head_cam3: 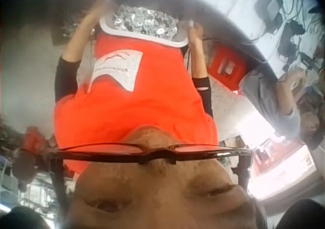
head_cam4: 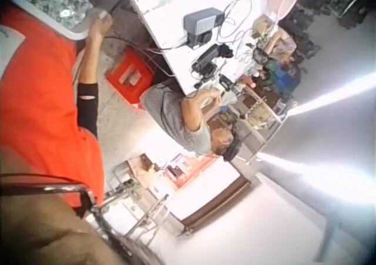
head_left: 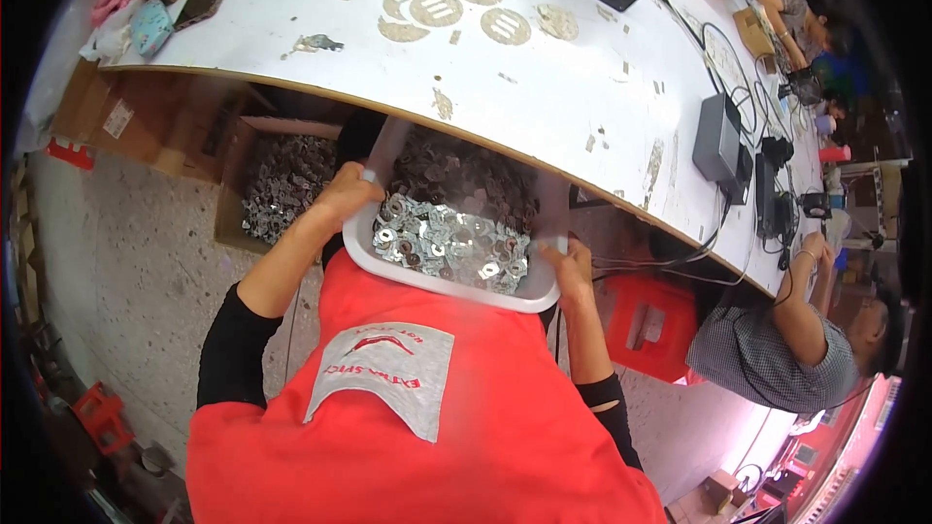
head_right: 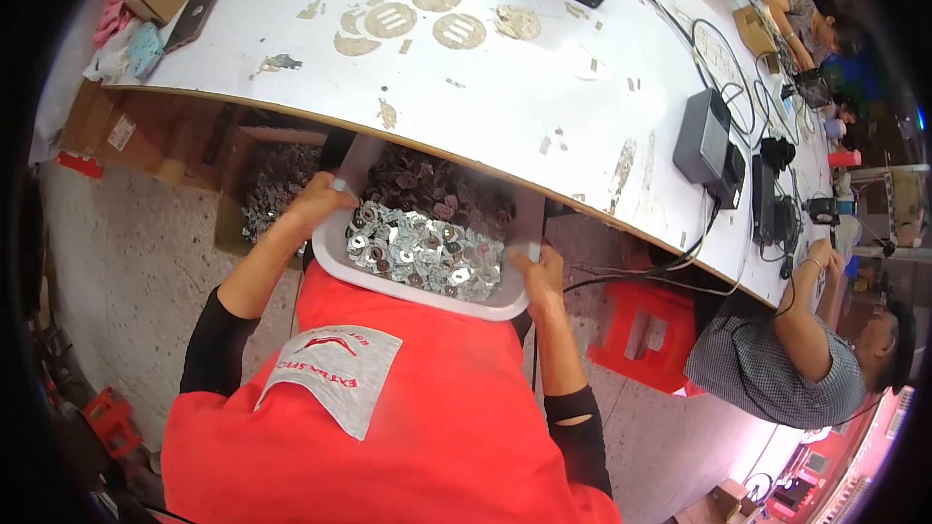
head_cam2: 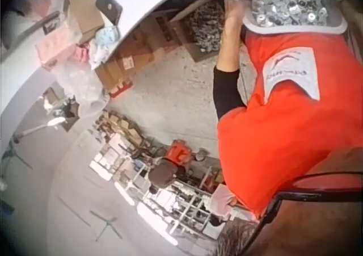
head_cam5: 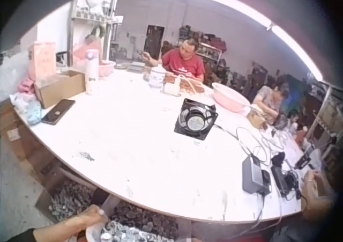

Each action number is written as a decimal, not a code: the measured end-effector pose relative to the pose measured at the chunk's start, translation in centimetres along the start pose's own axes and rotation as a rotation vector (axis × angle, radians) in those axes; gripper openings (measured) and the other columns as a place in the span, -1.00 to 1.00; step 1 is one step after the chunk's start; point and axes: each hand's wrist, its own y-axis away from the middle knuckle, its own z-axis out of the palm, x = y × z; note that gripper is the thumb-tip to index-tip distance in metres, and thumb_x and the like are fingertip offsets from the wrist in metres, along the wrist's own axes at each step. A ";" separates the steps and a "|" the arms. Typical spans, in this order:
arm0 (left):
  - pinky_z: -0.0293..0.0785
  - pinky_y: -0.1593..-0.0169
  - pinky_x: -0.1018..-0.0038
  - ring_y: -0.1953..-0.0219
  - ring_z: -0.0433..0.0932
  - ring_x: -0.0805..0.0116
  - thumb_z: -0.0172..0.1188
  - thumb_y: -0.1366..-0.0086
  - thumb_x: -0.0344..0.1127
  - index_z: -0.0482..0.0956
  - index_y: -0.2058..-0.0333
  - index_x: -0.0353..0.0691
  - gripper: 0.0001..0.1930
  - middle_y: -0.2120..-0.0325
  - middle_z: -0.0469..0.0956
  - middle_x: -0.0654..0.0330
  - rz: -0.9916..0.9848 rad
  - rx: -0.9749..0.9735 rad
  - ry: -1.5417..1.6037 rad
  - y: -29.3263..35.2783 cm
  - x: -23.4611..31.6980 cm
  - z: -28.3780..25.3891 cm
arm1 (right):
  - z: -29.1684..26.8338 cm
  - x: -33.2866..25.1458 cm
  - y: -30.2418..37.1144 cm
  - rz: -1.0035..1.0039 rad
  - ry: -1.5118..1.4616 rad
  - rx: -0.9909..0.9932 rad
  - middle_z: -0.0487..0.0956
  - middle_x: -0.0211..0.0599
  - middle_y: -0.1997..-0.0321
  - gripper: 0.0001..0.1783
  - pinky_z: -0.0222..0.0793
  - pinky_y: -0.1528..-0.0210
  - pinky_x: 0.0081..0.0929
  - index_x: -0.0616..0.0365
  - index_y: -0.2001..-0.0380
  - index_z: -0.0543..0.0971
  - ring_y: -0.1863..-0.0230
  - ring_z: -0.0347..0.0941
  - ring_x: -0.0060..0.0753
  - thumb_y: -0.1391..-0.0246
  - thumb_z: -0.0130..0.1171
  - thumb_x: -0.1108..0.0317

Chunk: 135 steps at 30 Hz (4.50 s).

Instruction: The person assembles electronic components by combining metal plates with LED strips by hand, then organizes the assembled components into plastic containers and a storage box.

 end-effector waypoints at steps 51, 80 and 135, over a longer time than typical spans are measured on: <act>0.50 0.19 0.11 0.31 0.54 -0.21 0.10 0.10 -0.49 0.51 0.20 -0.44 -0.61 0.22 0.50 -0.23 -0.382 -0.484 -1.348 -8.3 -21.5 -30.1 | 17.2 -0.2 -3.4 0.146 0.278 -0.603 0.53 -0.27 0.22 -0.69 0.38 0.33 -0.64 0.30 0.12 0.47 0.33 0.46 -0.54 -0.09 0.07 0.36; 0.49 0.11 0.24 0.12 0.52 -0.03 0.00 -0.09 -0.45 0.57 0.22 -0.37 -0.72 0.20 0.53 -0.12 -0.526 0.433 -1.206 -1.8 -15.2 -25.1 | 15.8 -0.5 -3.2 0.153 0.221 -0.580 0.53 -0.32 0.28 -0.73 0.38 0.36 -0.64 0.26 0.17 0.51 0.38 0.45 -0.57 -0.10 0.07 0.33; 0.44 0.22 0.45 0.27 0.52 0.31 0.14 0.13 -0.43 0.53 0.30 -0.36 -0.68 0.37 0.55 0.08 0.154 0.089 0.161 -5.7 -2.2 -10.6 | 9.1 0.3 -3.4 -0.223 0.640 -0.263 0.59 -0.08 0.40 -0.68 0.40 0.26 -0.37 0.19 0.20 0.55 0.34 0.53 -0.24 -0.01 0.10 0.23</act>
